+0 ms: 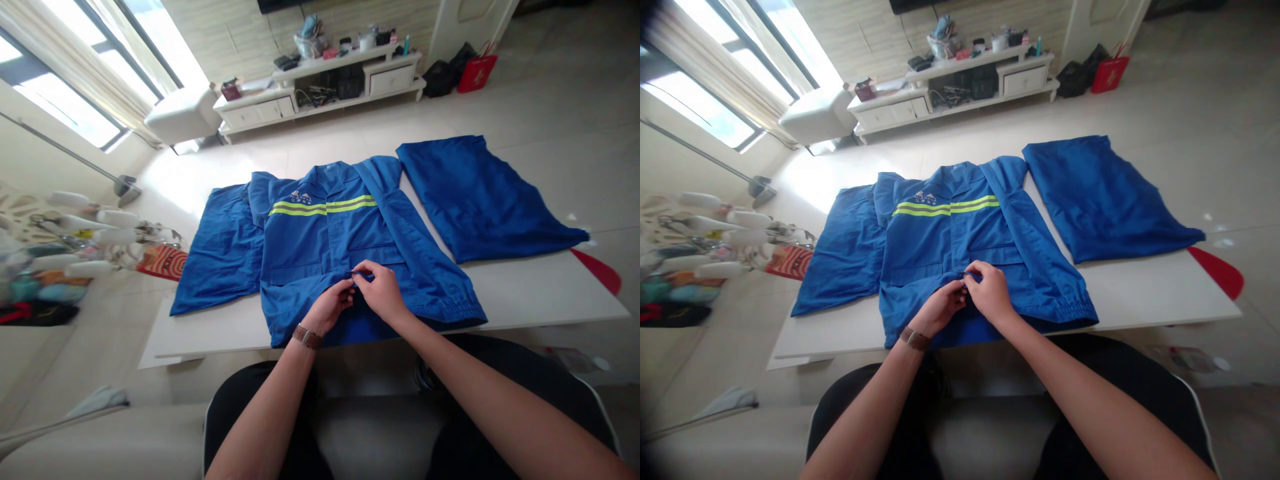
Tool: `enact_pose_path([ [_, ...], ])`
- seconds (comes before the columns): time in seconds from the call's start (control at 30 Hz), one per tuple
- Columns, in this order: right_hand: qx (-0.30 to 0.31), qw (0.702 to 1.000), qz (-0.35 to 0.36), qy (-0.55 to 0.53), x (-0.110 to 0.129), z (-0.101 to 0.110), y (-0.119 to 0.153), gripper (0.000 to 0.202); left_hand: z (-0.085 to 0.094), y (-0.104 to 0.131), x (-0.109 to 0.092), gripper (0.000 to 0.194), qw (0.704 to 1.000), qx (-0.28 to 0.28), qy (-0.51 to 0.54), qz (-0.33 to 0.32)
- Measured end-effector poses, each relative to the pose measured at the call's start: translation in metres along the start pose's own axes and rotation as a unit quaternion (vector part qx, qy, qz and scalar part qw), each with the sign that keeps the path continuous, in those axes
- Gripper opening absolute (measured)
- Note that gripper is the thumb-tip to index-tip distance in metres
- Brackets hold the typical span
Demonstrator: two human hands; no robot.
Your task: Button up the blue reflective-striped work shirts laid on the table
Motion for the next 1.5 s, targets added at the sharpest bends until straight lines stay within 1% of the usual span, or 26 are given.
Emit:
enact_pose_path([
  [0.4,-0.011,0.999,-0.040,-0.024,-0.008,0.001,0.003,0.017,0.001,-0.002,0.002,0.010,1.000,-0.010,-0.023,-0.015],
  [0.6,-0.016,0.999,-0.045,-0.015,-0.008,0.000,0.001,0.017,0.002,-0.001,0.002,0.013,0.999,-0.006,-0.021,-0.033],
  [0.8,-0.028,0.998,-0.044,-0.019,-0.010,-0.002,0.000,0.018,0.004,0.000,-0.003,0.014,0.998,-0.013,-0.035,-0.044],
  [1.0,-0.007,0.999,-0.030,-0.041,-0.008,-0.005,0.002,0.020,0.009,0.003,-0.006,0.017,0.996,-0.033,-0.053,-0.067],
  [1.17,0.028,0.998,-0.009,-0.054,-0.005,-0.008,0.010,0.020,0.021,0.014,0.004,0.023,0.992,-0.072,-0.052,-0.085],
  [1.33,0.063,0.997,-0.002,-0.053,-0.010,-0.008,0.023,0.020,0.028,0.028,0.018,0.030,0.988,-0.115,-0.055,-0.085],
  [1.43,0.075,0.995,-0.003,-0.063,-0.011,-0.011,0.030,0.019,0.035,0.033,0.031,0.031,0.986,-0.136,-0.043,-0.087],
  [1.5,0.094,0.993,-0.004,-0.076,-0.006,-0.016,0.036,0.018,0.046,0.034,0.045,0.030,0.981,-0.169,-0.045,-0.088],
])
Point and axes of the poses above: each hand's wrist, its own y-axis away from the middle knuckle, its own z-axis out of the back of the hand, x = y × z, the point moved 8 cm from there along -y, towards the middle knuckle, and after that the axes turned 6 degrees about -y, right-handed, at the moved point
